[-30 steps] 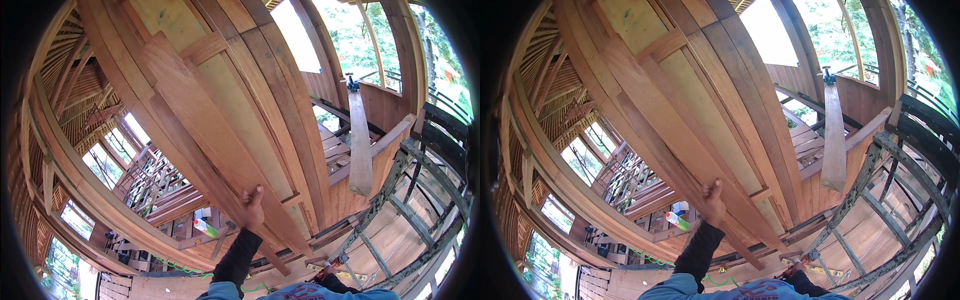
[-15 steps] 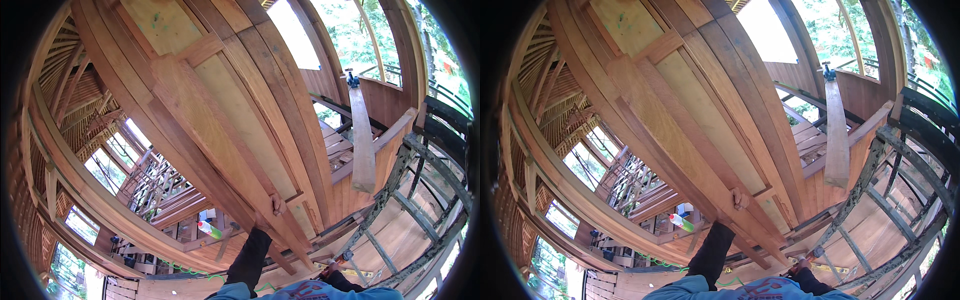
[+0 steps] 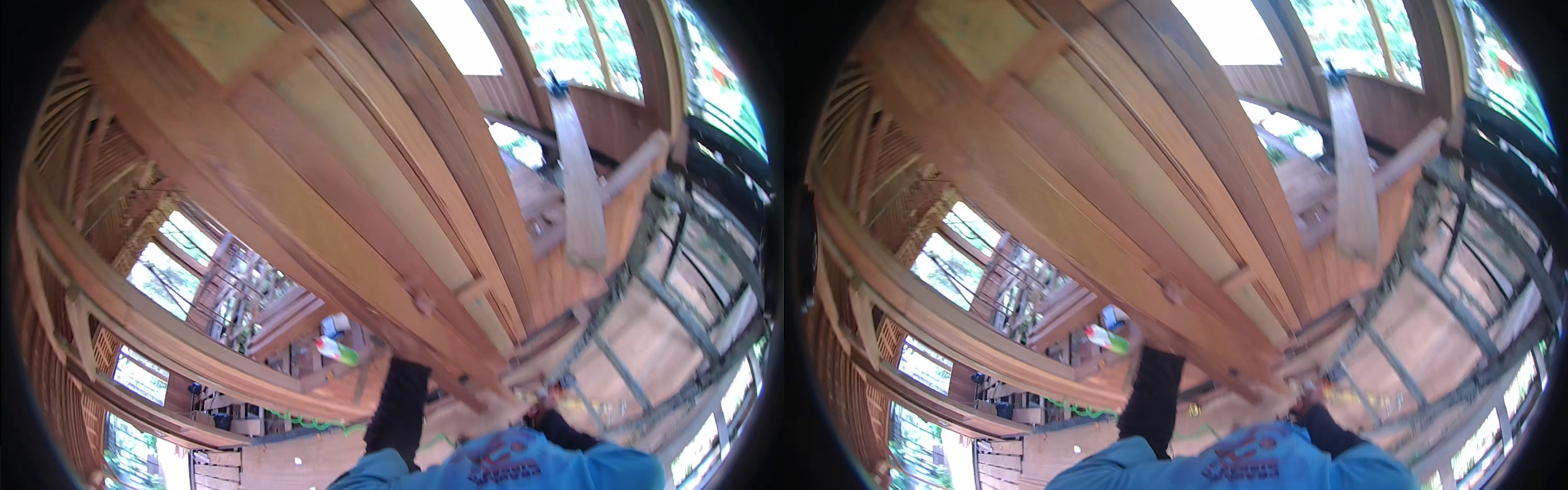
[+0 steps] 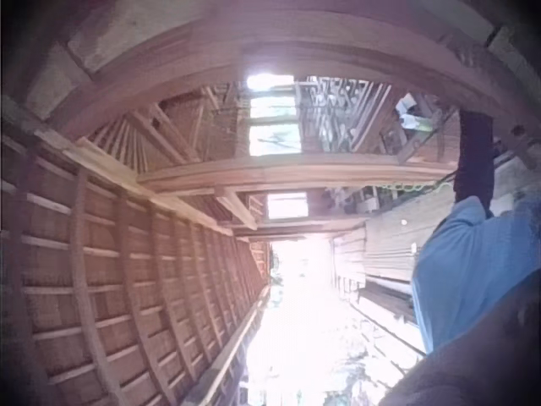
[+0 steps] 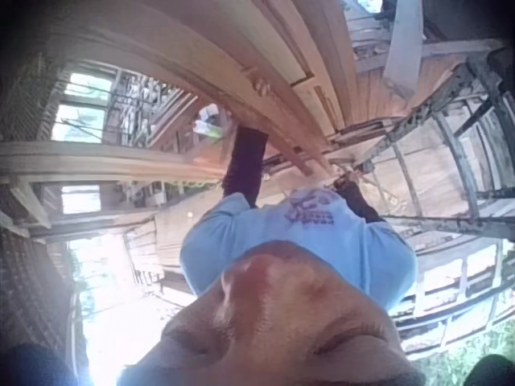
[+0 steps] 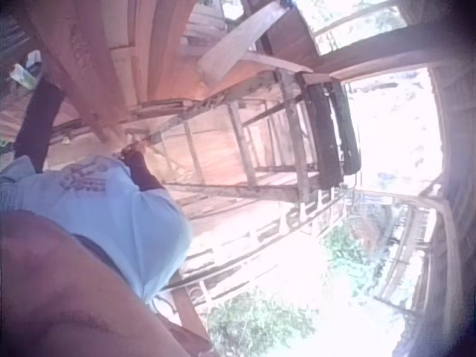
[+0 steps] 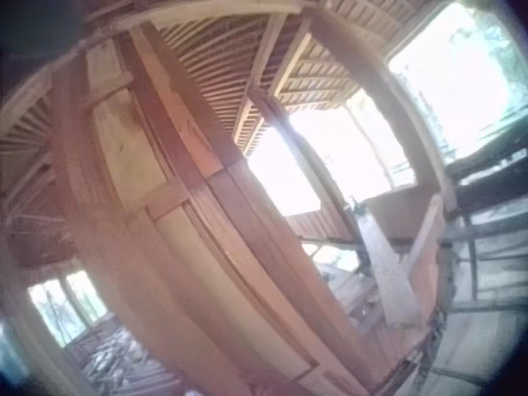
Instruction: The person installs wooden planks onto a curved ceiling structure using a pneumatic nail gun. They position each plank, secure it with nails, and occasionally retrieve additional planks from a nearby pile.
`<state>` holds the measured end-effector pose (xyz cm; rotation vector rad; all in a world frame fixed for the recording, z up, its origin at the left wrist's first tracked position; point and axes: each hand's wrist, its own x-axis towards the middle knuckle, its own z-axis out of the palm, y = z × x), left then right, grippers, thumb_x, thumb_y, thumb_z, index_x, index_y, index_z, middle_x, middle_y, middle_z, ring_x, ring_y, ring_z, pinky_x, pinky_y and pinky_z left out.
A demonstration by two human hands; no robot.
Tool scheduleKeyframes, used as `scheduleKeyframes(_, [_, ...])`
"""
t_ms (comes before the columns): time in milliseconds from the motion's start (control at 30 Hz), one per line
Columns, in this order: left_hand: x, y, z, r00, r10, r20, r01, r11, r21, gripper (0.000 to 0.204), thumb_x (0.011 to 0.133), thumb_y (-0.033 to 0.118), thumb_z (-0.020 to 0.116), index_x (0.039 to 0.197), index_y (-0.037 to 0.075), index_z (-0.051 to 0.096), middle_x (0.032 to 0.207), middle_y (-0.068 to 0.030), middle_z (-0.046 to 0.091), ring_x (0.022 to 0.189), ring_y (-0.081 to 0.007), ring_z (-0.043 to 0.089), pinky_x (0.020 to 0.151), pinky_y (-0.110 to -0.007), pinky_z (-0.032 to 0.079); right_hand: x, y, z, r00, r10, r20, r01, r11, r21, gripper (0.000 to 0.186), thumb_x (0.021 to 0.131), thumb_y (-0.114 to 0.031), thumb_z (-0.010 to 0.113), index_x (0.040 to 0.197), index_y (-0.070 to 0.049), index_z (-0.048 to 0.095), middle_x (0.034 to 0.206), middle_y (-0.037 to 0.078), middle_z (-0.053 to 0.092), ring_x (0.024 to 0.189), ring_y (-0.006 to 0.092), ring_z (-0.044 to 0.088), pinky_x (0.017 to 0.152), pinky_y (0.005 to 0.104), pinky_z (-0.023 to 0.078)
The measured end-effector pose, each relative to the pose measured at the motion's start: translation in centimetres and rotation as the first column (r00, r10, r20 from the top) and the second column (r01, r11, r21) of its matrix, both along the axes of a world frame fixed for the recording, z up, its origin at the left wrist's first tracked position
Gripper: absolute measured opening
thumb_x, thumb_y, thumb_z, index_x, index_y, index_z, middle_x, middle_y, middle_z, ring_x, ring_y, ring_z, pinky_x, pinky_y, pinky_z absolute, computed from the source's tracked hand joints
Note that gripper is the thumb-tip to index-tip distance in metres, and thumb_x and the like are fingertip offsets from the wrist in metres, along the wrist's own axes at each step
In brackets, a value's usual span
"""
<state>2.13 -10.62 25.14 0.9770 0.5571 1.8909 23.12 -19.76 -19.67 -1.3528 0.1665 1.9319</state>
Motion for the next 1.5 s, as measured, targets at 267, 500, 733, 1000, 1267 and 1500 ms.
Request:
scheduleKeyframes(267, [-4.7,-1.0,-5.1,0.945,0.195,-0.264,-0.118,0.953,0.279,0.076,0.079,0.066,0.060,0.121,0.005,0.041,0.090,-0.0052,0.047,0.073,-0.0131,0.049,0.066,-0.028,0.045,0.9,-0.8,-0.4,0.967,-0.009,0.254,0.041,0.992,-0.122,0.023,0.081,-0.023,0.070,0.088,-0.006,0.057,0.065,0.004,0.052,0.047,0.0162,0.048,0.042,0.0327,0.040])
scheduleKeyframes(500, [-0.7,-1.2,-0.4,0.773,0.331,-0.541,-0.237,0.942,0.237,0.063,0.072,0.031,0.060,0.123,0.000,0.041,0.106,-0.0131,0.055,0.093,-0.0240,0.058,0.087,-0.040,0.048,2.1,-3.4,0.4,0.960,-0.115,0.254,0.148,0.982,-0.115,0.019,0.081,-0.019,0.072,0.083,-0.002,0.063,0.068,0.006,0.058,0.052,0.0183,0.053,0.047,0.0336,0.044])
scheduleKeyframes(733, [-3.3,-2.4,0.1,0.846,0.229,-0.482,-0.268,0.963,-0.013,0.055,0.088,0.031,0.049,0.125,-0.008,0.041,0.113,-0.0209,0.056,0.104,-0.0317,0.057,0.093,-0.046,0.047,2.5,-3.5,2.3,0.965,-0.107,0.241,0.156,0.968,-0.196,0.017,0.081,-0.016,0.070,0.089,-0.002,0.066,0.069,0.005,0.058,0.056,0.0181,0.055,0.050,0.0347,0.043])
scheduleKeyframes(1000, [-2.9,-1.9,1.1,0.773,0.367,-0.517,-0.437,0.899,-0.016,0.051,0.093,0.026,0.060,0.122,-0.012,0.042,0.106,-0.0217,0.060,0.097,-0.0295,0.060,0.087,-0.040,0.051,2.1,-2.9,1.6,0.952,-0.088,0.293,0.146,0.973,-0.181,0.019,0.079,-0.020,0.074,0.082,-0.002,0.066,0.068,0.005,0.059,0.058,0.0184,0.057,0.051,0.0345,0.045])
scheduleKeyframes(1267, [-8.0,-3.6,0.2,0.899,-0.021,-0.437,0.113,0.976,0.185,0.032,0.095,0.037,0.050,0.095,0.005,0.051,0.070,-0.0062,0.055,0.064,-0.0187,0.057,0.069,-0.034,0.043,1.9,-2.6,4.6,0.958,0.000,0.286,0.076,0.964,-0.256,0.023,0.078,-0.023,0.076,0.078,-0.003,0.063,0.068,0.006,0.059,0.053,0.0180,0.055,0.049,0.0343,0.045])
scheduleKeyframes(1500, [-7.6,-6.6,1.4,0.698,-0.406,-0.590,0.542,0.838,0.065,0.026,0.099,0.030,0.039,0.091,0.007,0.049,0.062,-0.0057,0.051,0.057,-0.0167,0.053,0.063,-0.033,0.034,2.1,-4.6,-1.1,0.962,-0.161,0.219,0.205,0.960,-0.193,0.014,0.080,-0.015,0.070,0.085,-0.003,0.064,0.066,0.006,0.058,0.050,0.0181,0.054,0.047,0.0337,0.044])
